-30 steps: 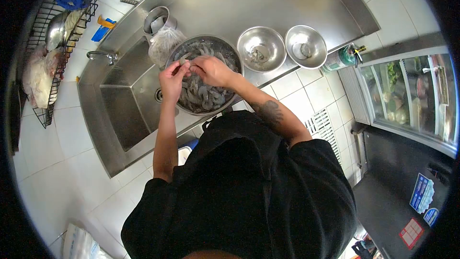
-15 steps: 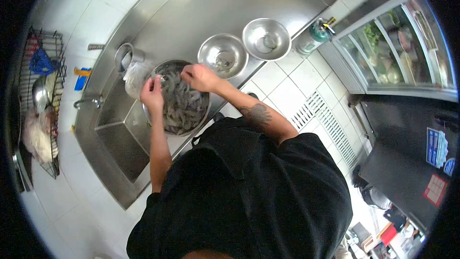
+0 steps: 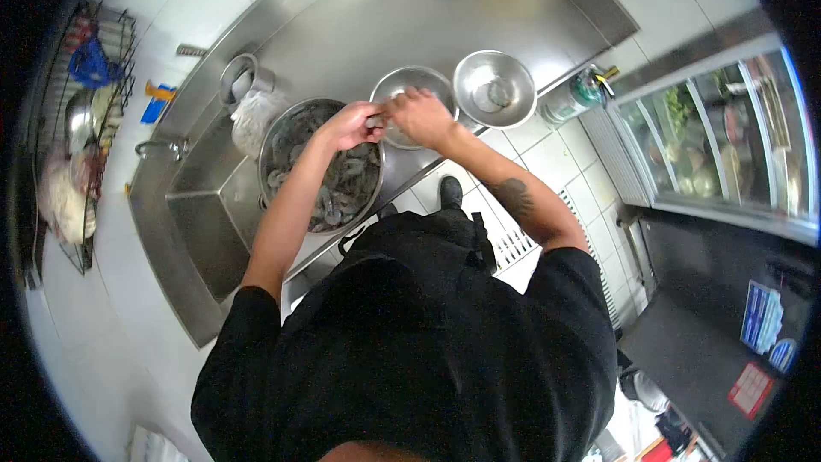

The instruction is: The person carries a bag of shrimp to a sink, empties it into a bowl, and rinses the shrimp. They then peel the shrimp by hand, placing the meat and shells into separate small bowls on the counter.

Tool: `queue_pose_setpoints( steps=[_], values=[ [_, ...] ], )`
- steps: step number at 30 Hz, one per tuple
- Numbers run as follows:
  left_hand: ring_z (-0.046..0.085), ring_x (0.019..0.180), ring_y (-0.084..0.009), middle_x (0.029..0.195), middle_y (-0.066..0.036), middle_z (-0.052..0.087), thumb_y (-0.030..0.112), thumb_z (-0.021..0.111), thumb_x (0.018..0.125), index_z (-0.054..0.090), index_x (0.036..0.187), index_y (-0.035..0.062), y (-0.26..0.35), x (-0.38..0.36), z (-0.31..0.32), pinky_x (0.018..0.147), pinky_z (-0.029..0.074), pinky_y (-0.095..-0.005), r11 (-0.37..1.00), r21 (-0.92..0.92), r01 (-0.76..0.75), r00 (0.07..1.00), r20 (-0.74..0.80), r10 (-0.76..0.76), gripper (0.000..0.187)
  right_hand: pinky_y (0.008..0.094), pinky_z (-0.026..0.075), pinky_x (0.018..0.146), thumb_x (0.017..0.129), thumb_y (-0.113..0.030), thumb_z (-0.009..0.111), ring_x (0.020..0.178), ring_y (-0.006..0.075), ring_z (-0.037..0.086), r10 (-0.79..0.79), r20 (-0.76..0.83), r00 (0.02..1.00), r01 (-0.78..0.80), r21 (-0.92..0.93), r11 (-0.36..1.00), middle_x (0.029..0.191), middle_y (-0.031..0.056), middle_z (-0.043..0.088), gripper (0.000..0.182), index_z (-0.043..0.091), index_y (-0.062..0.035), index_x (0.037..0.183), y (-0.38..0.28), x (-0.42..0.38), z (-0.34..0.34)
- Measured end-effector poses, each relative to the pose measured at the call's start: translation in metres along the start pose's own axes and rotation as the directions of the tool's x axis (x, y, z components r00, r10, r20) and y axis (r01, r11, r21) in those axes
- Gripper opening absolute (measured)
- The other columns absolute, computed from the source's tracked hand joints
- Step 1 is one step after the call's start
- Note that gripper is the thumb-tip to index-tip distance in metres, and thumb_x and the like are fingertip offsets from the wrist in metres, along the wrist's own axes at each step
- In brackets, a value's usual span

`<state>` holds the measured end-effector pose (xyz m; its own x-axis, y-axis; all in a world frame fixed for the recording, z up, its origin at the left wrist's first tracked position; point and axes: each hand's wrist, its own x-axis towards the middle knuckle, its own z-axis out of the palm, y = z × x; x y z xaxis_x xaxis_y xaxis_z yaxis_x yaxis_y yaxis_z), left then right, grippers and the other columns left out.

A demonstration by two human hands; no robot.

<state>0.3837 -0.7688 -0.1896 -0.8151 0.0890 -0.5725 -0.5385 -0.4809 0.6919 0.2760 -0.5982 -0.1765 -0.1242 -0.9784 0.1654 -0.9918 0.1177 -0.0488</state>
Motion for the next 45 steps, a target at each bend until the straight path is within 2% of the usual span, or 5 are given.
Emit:
queue_pose_setpoints(
  steps=[21,29,34,39,45],
  values=[
    [0.067,0.073,-0.0166,0.089,-0.012,0.069,0.01,0.072,0.086,0.065,0.104,-0.0083,0.001,-0.01,-0.022,0.068,0.055,-0.0261,0.905,0.263,-0.334,0.93,-0.064,0.361,0.027,0.0282,0.042,0.057,0.098,-0.022,0.052,0.06,0.0082,0.049,0.313,0.24,0.919,-0.266,0.963,0.041,0.062,0.0003,0.053,0.033,0.057,-0.0017,0.073,0.012,-0.021,0.014],
    [0.066,0.075,-0.0153,0.087,-0.011,0.067,0.006,0.064,0.091,0.062,0.106,-0.0064,0.007,-0.007,-0.023,0.068,0.054,-0.0271,0.884,0.281,-0.373,0.913,-0.059,0.404,0.02,0.027,0.043,0.054,0.098,-0.029,0.054,0.06,0.0097,0.054,0.3,0.025,0.954,-0.263,0.554,0.79,0.068,0.0019,0.059,0.033,0.067,0.0004,0.091,0.037,-0.02,0.043],
    [0.066,0.074,-0.0117,0.084,-0.008,0.069,0.004,0.066,0.088,0.065,0.1,-0.0011,-0.006,0.006,0.006,0.064,0.053,-0.0259,0.598,0.675,-0.432,0.763,-0.079,0.641,0.014,0.0234,0.042,0.052,0.093,-0.018,0.06,0.059,0.0081,0.053,0.454,0.485,0.748,-0.323,0.863,-0.389,0.073,0.0019,0.06,0.019,0.066,-0.0011,0.094,0.002,0.005,0.006],
    [0.068,0.079,-0.0091,0.088,-0.011,0.072,0.003,0.07,0.084,0.069,0.097,0.0028,-0.005,-0.008,0.031,0.064,0.055,-0.0273,0.004,0.904,-0.426,0.407,0.188,0.894,0.013,0.0222,0.041,0.047,0.083,-0.005,0.065,0.055,0.0074,0.051,0.535,0.415,0.736,-0.143,0.868,-0.476,0.069,0.0025,0.059,0.005,0.064,0.0,0.084,0.0,0.009,0.02],
    [0.07,0.081,-0.0235,0.095,-0.017,0.069,0.001,0.065,0.088,0.063,0.101,-0.0097,0.014,-0.02,0.034,0.078,0.058,-0.0291,0.768,0.367,-0.525,0.771,-0.176,0.612,0.017,0.0217,0.041,0.047,0.082,-0.001,0.065,0.053,0.0069,0.051,0.587,0.329,0.74,-0.118,0.922,-0.368,0.069,0.002,0.062,0.004,0.064,0.0013,0.085,-0.001,0.005,0.015]
  ],
)
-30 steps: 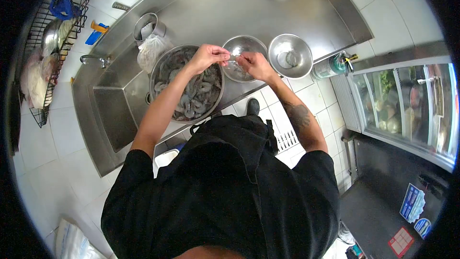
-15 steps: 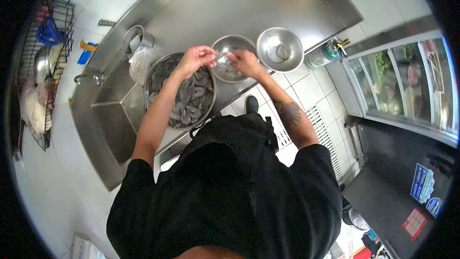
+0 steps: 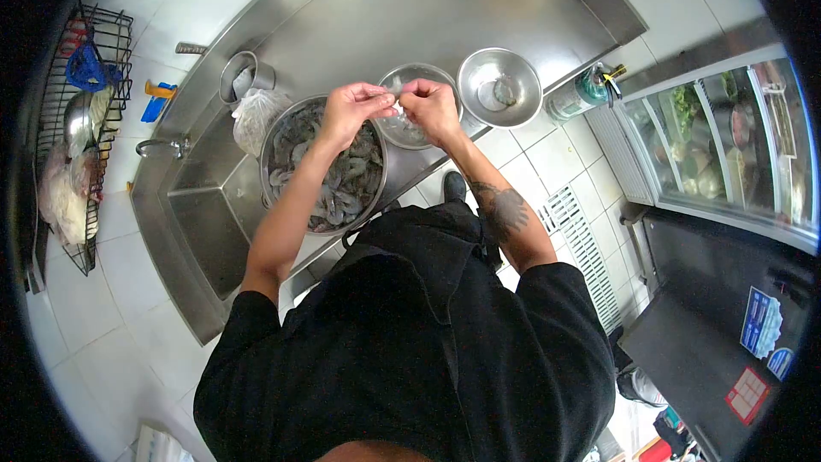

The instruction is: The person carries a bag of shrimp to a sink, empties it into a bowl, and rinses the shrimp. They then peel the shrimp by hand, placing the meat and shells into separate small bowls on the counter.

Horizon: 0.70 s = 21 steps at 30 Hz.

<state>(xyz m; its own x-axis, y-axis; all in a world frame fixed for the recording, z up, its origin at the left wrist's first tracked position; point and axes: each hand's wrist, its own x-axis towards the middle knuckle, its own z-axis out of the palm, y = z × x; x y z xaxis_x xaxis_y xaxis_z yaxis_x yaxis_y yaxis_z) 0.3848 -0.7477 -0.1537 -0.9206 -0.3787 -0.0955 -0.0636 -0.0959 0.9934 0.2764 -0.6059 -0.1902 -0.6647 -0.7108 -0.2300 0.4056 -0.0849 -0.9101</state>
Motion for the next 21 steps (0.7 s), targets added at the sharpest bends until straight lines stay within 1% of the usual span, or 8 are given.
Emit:
queue_pose_setpoints(
  steps=[4,7,9,13,14,15,17,21],
  values=[
    [0.069,0.082,-0.0211,0.092,-0.016,0.068,0.001,0.065,0.088,0.062,0.103,-0.008,0.007,0.001,-0.007,0.078,0.058,-0.0287,0.921,-0.249,0.299,0.954,0.087,-0.286,0.018,0.0207,0.041,0.049,0.084,0.0,0.061,0.055,0.0075,0.054,-0.035,0.026,0.999,0.036,-0.035,0.999,0.071,0.0035,0.063,0.007,0.064,0.0004,0.09,-0.001,-0.002,0.003],
    [0.07,0.08,-0.0205,0.092,-0.014,0.07,0.002,0.067,0.087,0.065,0.1,-0.0057,0.0,-0.001,-0.003,0.073,0.057,-0.0289,0.996,0.018,0.085,0.996,0.015,-0.086,0.016,0.0205,0.041,0.049,0.085,0.0,0.06,0.056,0.0073,0.054,0.005,0.008,1.0,-0.006,0.076,0.997,0.071,0.0028,0.063,0.01,0.066,0.001,0.093,-0.007,-0.006,0.007],
    [0.07,0.08,-0.0161,0.091,-0.011,0.072,0.003,0.069,0.084,0.068,0.096,-0.0024,0.003,-0.01,0.007,0.068,0.056,-0.0296,0.751,0.654,-0.094,0.989,-0.028,0.148,0.013,0.0206,0.041,0.05,0.084,-0.001,0.061,0.057,0.0071,0.053,0.012,0.034,0.999,-0.013,0.044,0.999,0.072,0.0025,0.062,0.011,0.066,0.0016,0.094,-0.013,-0.008,0.008],
    [0.068,0.08,-0.0107,0.092,-0.009,0.072,0.002,0.069,0.084,0.069,0.094,-0.0016,-0.003,-0.013,0.016,0.066,0.056,-0.029,0.529,0.721,-0.446,0.818,0.089,0.568,0.011,0.0209,0.042,0.05,0.084,-0.001,0.063,0.057,0.0066,0.053,0.024,0.03,0.999,-0.022,-0.068,0.997,0.071,0.0018,0.061,0.015,0.066,0.0027,0.098,-0.017,-0.003,0.008],
    [0.068,0.08,-0.0107,0.092,-0.009,0.072,0.002,0.069,0.084,0.069,0.094,-0.0016,-0.005,-0.014,0.015,0.066,0.056,-0.029,0.53,0.722,-0.446,0.819,0.09,0.566,0.011,0.0209,0.042,0.05,0.084,-0.001,0.063,0.057,0.0066,0.053,0.026,0.029,0.999,-0.024,-0.066,0.998,0.071,0.0018,0.061,0.015,0.066,0.0027,0.098,-0.017,-0.004,0.008],
    [0.069,0.08,-0.0127,0.092,-0.01,0.072,0.0,0.068,0.085,0.069,0.095,-0.0038,-0.008,-0.013,0.012,0.069,0.057,-0.029,0.755,0.57,-0.325,0.915,-0.014,0.404,0.011,0.021,0.042,0.05,0.083,-0.001,0.063,0.058,0.0066,0.053,0.016,0.039,0.999,-0.012,-0.083,0.996,0.071,0.0019,0.061,0.015,0.066,0.0026,0.097,-0.017,-0.005,0.007],
    [0.069,0.082,-0.0186,0.093,-0.014,0.07,-0.002,0.066,0.087,0.065,0.098,-0.0099,-0.002,-0.012,0.009,0.076,0.058,-0.0293,0.991,0.095,-0.099,0.994,-0.044,0.104,0.013,0.0211,0.042,0.051,0.083,-0.001,0.063,0.058,0.0066,0.053,0.012,0.051,0.999,-0.007,-0.099,0.995,0.071,0.0021,0.061,0.014,0.066,0.0026,0.097,-0.014,-0.007,0.005],
    [0.069,0.08,-0.0169,0.093,-0.015,0.071,0.001,0.067,0.087,0.066,0.099,-0.0079,0.008,-0.008,-0.004,0.076,0.058,-0.0287,1.0,0.009,-0.003,1.0,0.008,0.003,0.015,0.0218,0.043,0.051,0.084,-0.001,0.063,0.058,0.0069,0.053,-0.02,0.084,0.996,0.023,-0.029,0.999,0.072,0.0028,0.062,0.013,0.066,0.0031,0.096,-0.011,-0.009,0.005]
  ],
)
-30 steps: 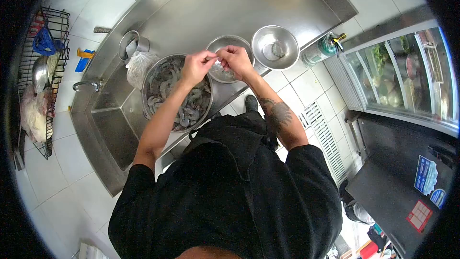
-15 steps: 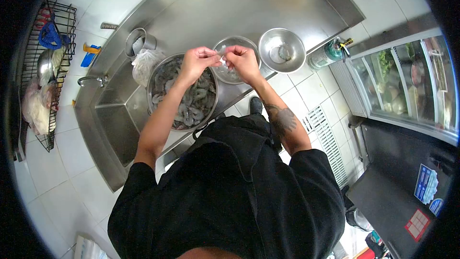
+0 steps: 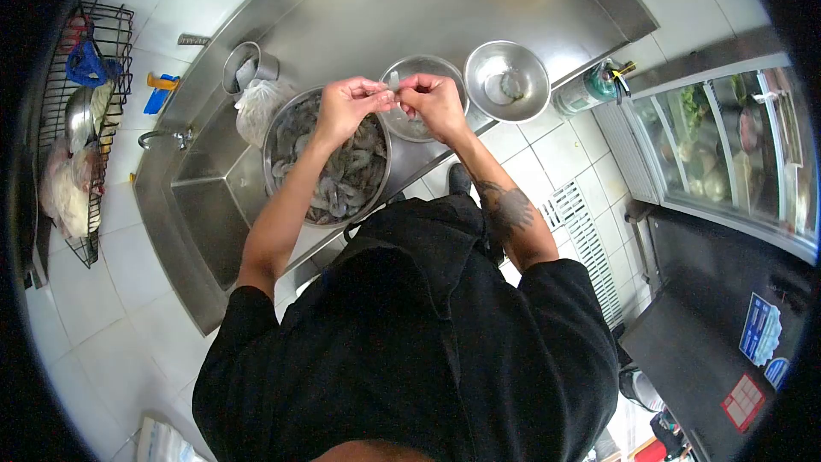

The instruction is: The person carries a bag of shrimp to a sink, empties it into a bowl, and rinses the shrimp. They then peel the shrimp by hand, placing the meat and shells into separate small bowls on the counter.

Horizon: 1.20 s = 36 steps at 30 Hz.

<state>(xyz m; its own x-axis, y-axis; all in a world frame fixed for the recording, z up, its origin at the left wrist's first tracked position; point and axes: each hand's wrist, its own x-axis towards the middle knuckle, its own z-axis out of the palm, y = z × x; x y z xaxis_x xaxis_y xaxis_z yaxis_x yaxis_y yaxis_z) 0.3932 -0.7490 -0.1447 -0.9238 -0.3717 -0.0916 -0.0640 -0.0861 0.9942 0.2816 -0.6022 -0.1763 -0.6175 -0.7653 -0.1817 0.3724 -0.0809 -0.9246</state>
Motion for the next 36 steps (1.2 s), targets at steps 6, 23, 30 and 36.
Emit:
queue_pose_setpoints(
  steps=[6,23,30,36],
  values=[
    [0.07,0.08,-0.0265,0.096,-0.015,0.07,0.007,0.07,0.081,0.069,0.095,0.0016,0.004,-0.012,0.016,0.071,0.057,-0.0325,0.533,0.749,-0.395,0.869,0.115,0.482,0.015,0.0224,0.043,0.052,0.084,-0.001,0.063,0.057,0.0072,0.051,-0.06,-0.011,0.998,0.059,-0.079,0.995,0.072,0.0028,0.061,0.018,0.066,0.0059,0.1,-0.004,-0.001,0.008],
    [0.071,0.078,-0.0242,0.088,-0.021,0.069,-0.002,0.068,0.085,0.065,0.097,-0.0136,0.004,-0.019,-0.007,0.074,0.06,-0.0285,0.977,-0.193,0.088,0.996,0.028,-0.084,0.018,0.0211,0.041,0.052,0.085,-0.001,0.061,0.056,0.0065,0.051,-0.083,0.031,0.996,0.087,-0.132,0.987,0.07,0.0025,0.062,0.015,0.068,0.0046,0.096,-0.006,-0.014,0.016],
    [0.071,0.078,-0.0234,0.088,-0.017,0.069,0.003,0.067,0.086,0.065,0.098,-0.0084,0.01,-0.024,-0.015,0.073,0.059,-0.025,0.874,-0.345,0.341,0.94,0.097,-0.328,0.016,0.0212,0.042,0.05,0.082,-0.001,0.065,0.056,0.0055,0.052,-0.09,0.012,0.996,0.091,-0.079,0.993,0.068,0.001,0.061,0.007,0.067,0.0042,0.086,0.004,-0.01,0.013],
    [0.069,0.075,-0.0183,0.087,-0.012,0.069,0.008,0.067,0.088,0.065,0.098,-0.0028,-0.006,-0.017,-0.027,0.07,0.057,-0.0218,0.717,-0.482,0.503,0.864,0.303,-0.402,0.015,0.0255,0.047,0.056,0.078,-0.002,0.067,0.06,0.0101,0.057,-0.274,0.048,0.961,0.272,-0.368,0.889,0.073,0.0035,0.063,0.008,0.068,0.0004,0.086,0.0,-0.002,0.01]
  ],
)
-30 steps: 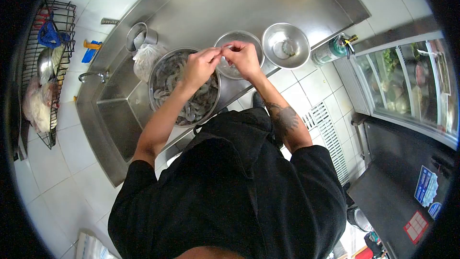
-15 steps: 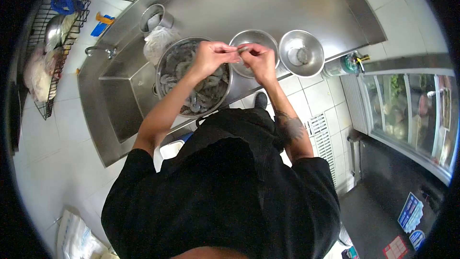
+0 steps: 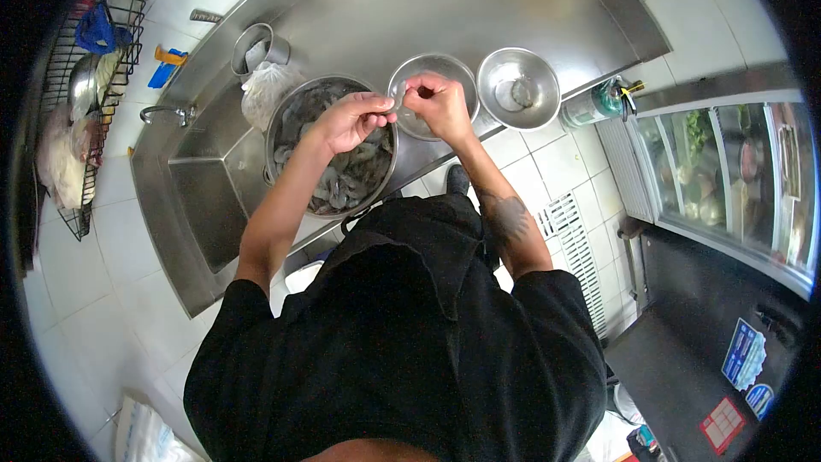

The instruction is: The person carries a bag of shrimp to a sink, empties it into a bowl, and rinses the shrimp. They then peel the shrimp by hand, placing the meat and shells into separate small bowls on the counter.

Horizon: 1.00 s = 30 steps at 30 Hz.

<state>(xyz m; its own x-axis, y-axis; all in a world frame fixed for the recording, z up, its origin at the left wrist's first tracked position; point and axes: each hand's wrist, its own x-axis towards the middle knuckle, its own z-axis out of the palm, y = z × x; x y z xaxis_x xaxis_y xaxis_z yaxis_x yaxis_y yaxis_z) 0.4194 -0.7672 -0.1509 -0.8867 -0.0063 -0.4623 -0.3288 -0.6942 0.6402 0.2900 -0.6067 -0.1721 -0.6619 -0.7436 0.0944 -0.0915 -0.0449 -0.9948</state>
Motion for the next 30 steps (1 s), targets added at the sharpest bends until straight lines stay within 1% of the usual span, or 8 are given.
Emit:
queue_pose_setpoints(
  steps=[3,7,9,12,15,19,22,30],
  values=[
    [0.068,0.074,-0.0164,0.087,-0.011,0.069,0.01,0.068,0.088,0.065,0.098,-0.0041,-0.001,0.001,0.005,0.069,0.057,-0.0236,0.982,0.185,-0.037,0.995,-0.088,0.054,0.017,0.0298,0.049,0.059,0.074,-0.004,0.069,0.064,0.02,0.062,-0.312,-0.057,0.948,0.265,-0.396,0.879,0.076,0.01,0.064,0.012,0.069,-0.0013,0.086,0.029,0.016,-0.007],
    [0.066,0.071,-0.0145,0.086,-0.009,0.068,0.009,0.068,0.088,0.066,0.096,-0.0052,-0.014,0.016,-0.007,0.068,0.055,-0.0254,0.838,0.534,-0.109,0.964,-0.15,0.221,0.016,0.0372,0.05,0.073,0.075,-0.008,0.066,0.08,0.0315,0.063,-0.213,0.009,0.977,0.175,-0.61,0.773,0.082,0.0177,0.065,0.029,0.069,-0.0055,0.104,0.091,0.013,-0.021],
    [0.066,0.07,-0.0145,0.086,-0.01,0.067,0.007,0.067,0.089,0.065,0.099,-0.0059,-0.02,0.023,-0.015,0.066,0.054,-0.0261,0.815,0.569,-0.108,0.966,-0.134,0.222,0.016,0.0379,0.049,0.078,0.078,-0.011,0.064,0.086,0.0309,0.063,-0.132,0.002,0.991,0.107,-0.597,0.795,0.084,0.0188,0.065,0.033,0.067,-0.0036,0.11,0.097,0.007,-0.021],
    [0.066,0.069,-0.0155,0.084,-0.01,0.066,0.005,0.065,0.089,0.056,0.098,-0.0032,-0.024,0.031,-0.002,0.061,0.053,-0.0266,0.832,0.511,-0.217,0.944,-0.107,0.312,0.015,0.0274,0.045,0.056,0.087,-0.02,0.064,0.066,0.0108,0.056,0.408,0.143,0.902,-0.415,0.024,0.91,0.076,0.0061,0.062,0.027,0.068,0.0004,0.104,0.028,0.003,-0.017],
    [0.065,0.07,-0.0148,0.08,-0.007,0.064,0.005,0.062,0.091,0.052,0.09,0.0014,-0.029,0.034,0.01,0.061,0.053,-0.0248,0.779,0.56,-0.281,0.928,-0.048,0.369,0.011,0.0228,0.035,0.048,0.091,-0.018,0.062,0.057,0.0058,0.046,0.423,0.237,0.874,-0.467,0.173,0.867,0.071,-0.0005,0.055,0.018,0.067,-0.0012,0.096,0.027,0.002,-0.016],
    [0.064,0.059,-0.0251,0.075,-0.01,0.064,0.011,0.069,0.085,0.05,0.09,0.0041,-0.024,0.023,0.038,0.055,0.05,-0.0351,-0.074,0.962,-0.263,0.81,0.262,0.524,0.021,0.0229,0.033,0.044,0.09,-0.015,0.062,0.052,0.0067,0.045,0.407,0.194,0.893,-0.438,0.155,0.886,0.065,-0.0005,0.054,0.016,0.066,-0.0014,0.084,0.021,0.005,-0.022],
    [0.061,0.063,-0.0369,0.076,-0.015,0.062,0.012,0.069,0.082,0.051,0.092,0.0052,-0.025,0.026,0.045,0.055,0.048,-0.0428,-0.197,0.9,-0.39,0.673,0.424,0.606,0.022,0.0256,0.038,0.044,0.088,-0.016,0.06,0.052,0.0089,0.048,0.425,0.148,0.893,-0.447,0.173,0.878,0.063,0.0009,0.055,0.02,0.066,0.0002,0.078,0.01,0.007,-0.026],
    [0.061,0.069,-0.0413,0.074,-0.02,0.06,0.002,0.062,0.082,0.05,0.086,0.0013,-0.02,0.029,0.04,0.06,0.046,-0.0467,-0.07,0.93,-0.361,0.827,0.354,0.437,0.013,0.0255,0.037,0.043,0.091,-0.018,0.06,0.049,0.0081,0.046,0.442,0.121,0.889,-0.456,0.132,0.88,0.063,0.0006,0.055,0.023,0.067,0.0,0.079,0.02,0.004,-0.028]
  ],
)
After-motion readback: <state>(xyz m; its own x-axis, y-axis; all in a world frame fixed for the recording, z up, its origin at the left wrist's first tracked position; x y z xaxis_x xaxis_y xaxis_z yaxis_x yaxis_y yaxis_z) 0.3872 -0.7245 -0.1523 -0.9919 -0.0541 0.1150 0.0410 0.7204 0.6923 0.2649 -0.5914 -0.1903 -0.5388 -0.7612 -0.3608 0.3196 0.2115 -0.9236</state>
